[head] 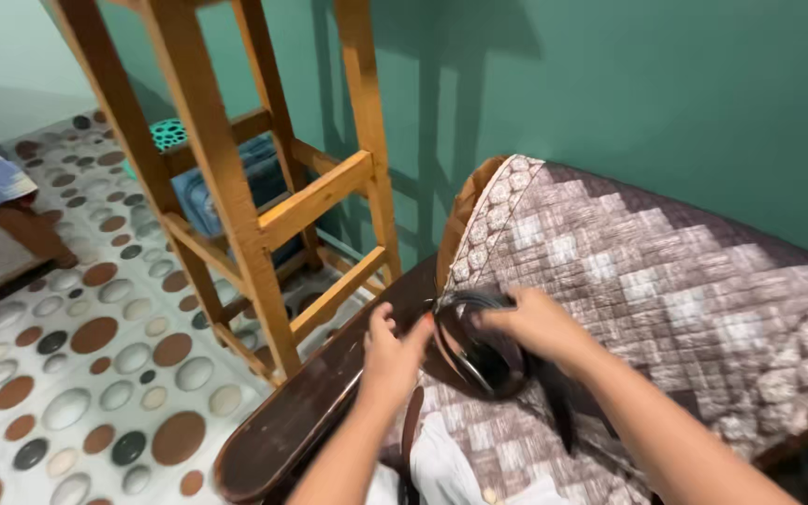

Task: The person picks up several belts and a small metal pot from a chair and places them on a wooden table. The person then folds a white cloth and a patterned cloth and places them on the table.

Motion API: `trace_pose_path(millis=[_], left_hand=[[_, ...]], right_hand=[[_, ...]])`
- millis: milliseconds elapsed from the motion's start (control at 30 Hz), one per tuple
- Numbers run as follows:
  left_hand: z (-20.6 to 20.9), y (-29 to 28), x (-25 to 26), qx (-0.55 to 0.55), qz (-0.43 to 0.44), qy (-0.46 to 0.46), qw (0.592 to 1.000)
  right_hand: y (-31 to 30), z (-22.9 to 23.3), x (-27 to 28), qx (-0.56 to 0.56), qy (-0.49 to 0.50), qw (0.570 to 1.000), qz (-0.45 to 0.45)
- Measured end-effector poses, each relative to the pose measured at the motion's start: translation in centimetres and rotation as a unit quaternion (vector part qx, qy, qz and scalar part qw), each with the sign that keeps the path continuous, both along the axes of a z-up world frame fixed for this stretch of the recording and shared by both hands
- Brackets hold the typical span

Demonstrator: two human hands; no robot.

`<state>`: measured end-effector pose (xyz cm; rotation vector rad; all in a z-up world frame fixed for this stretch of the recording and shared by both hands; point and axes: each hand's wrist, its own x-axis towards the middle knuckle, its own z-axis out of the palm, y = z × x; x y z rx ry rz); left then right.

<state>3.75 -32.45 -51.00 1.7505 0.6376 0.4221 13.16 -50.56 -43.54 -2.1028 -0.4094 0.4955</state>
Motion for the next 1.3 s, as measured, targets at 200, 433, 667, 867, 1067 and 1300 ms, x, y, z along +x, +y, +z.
trace_pose_path(millis=[200,433,667,867,1067,1300], left_hand=[[6.8,3.5,-2.2,-0.209,0.025,-0.049,0.976],[13.0,2.4,-5.8,0.199,0.033,-0.077,0.976],[12.2,0.8,-6.9,0.290,-0.074,-0.118,0.947],[12.1,2.0,-5.0,0.192,-0.151,-0.171,0.954],[12.6,2.6,-3.3,0.105,-0.165,-0.192,0.962],[13.7,4.1,-4.0,-0.484,-0.049,-0.212,0.848]], right_hand=[[3.0,8.5,-1.9,0.148,0.090,0.984,-0.038],[6.2,12.8,-6.2,0.189,-0.003,0.982,-0.020],[7.2,15.5,-8.8,0.238,0.080,0.968,-0.012],[6.6,16.4,-8.8,0.249,0.073,0.965,-0.024],[6.1,17.2,-8.6,0.169,-0.144,0.974,-0.036],[5.4,19.6,-9.6,0.163,-0.065,0.984,0.033]])
